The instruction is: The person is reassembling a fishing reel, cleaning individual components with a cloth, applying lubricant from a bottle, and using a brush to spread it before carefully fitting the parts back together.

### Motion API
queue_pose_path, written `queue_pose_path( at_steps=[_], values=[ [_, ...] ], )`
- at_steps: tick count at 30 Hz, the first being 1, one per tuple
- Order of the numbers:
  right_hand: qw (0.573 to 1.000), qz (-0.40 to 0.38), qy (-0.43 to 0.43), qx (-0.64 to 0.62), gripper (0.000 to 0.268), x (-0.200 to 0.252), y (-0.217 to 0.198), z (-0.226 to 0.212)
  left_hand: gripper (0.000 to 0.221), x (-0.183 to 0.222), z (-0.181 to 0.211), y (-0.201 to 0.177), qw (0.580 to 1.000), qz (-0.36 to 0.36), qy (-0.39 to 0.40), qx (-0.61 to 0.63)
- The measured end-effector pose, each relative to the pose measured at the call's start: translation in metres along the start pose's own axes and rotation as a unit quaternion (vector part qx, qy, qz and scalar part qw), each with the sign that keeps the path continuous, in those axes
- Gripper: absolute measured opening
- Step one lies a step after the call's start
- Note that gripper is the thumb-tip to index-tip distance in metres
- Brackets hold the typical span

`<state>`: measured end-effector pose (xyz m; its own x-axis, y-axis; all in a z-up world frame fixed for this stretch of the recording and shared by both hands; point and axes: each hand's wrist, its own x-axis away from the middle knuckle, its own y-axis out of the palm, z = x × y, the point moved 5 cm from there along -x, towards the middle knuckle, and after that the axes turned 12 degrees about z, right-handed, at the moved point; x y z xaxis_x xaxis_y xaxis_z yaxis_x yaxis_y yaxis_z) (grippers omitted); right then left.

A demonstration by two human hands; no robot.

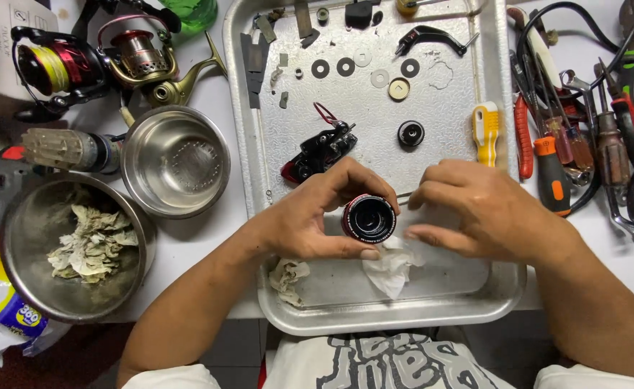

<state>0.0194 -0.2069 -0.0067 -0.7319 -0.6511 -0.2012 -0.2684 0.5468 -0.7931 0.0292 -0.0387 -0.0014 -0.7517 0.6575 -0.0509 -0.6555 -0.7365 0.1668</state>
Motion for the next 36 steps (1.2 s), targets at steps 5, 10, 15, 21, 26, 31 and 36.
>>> queue_pose_path(
  at_steps=[5,10,15,21,26,31,36],
  values=[
    [0.997,-0.057,-0.030,-0.050,0.026,0.003,0.020,-0.011,0.049,-0.001,-0.009,-0.002,0.998,-0.001,0.006,-0.060],
    [0.992,-0.054,-0.016,-0.117,0.013,0.002,0.007,-0.011,0.052,0.000,-0.009,-0.004,0.996,-0.009,0.042,-0.074],
    [0.975,-0.014,0.106,-0.195,0.012,0.009,-0.004,0.011,0.044,-0.002,-0.007,-0.008,0.995,0.008,0.058,-0.076],
    [0.951,0.028,0.183,-0.246,0.027,0.023,-0.002,0.025,0.044,-0.001,-0.008,-0.009,0.992,0.017,0.060,-0.114],
    [0.974,-0.008,0.111,-0.197,0.023,0.007,-0.006,0.011,0.040,-0.001,0.005,-0.009,0.987,0.015,0.115,-0.108],
    [0.958,-0.005,0.087,-0.272,0.023,0.007,-0.010,0.005,0.041,-0.001,0.004,-0.008,0.986,0.007,0.129,-0.108],
    [0.978,-0.074,0.059,-0.186,0.028,0.007,0.000,0.003,0.042,0.000,0.004,-0.007,0.987,-0.006,0.125,-0.105]
  ],
)
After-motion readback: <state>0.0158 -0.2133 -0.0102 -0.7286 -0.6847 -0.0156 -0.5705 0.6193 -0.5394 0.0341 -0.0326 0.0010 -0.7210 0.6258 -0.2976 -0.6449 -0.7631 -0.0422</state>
